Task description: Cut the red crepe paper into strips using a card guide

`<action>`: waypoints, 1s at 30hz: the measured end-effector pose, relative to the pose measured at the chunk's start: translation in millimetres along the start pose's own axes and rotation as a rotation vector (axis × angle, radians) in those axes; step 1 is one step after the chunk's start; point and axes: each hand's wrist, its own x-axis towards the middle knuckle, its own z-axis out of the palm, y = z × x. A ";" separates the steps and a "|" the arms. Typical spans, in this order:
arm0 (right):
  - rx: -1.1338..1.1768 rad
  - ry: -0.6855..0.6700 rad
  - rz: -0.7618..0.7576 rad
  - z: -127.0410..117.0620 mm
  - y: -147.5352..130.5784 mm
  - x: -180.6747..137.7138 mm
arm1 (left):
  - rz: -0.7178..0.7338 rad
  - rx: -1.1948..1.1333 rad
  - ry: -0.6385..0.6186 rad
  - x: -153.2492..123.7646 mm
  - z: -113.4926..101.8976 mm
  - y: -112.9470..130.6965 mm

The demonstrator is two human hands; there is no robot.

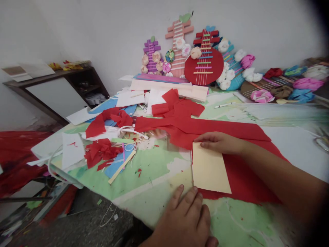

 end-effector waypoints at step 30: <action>-0.244 0.001 -0.075 4.9 -4.2 0.6 | -0.146 -0.132 -0.302 56.0 -23.3 -12.4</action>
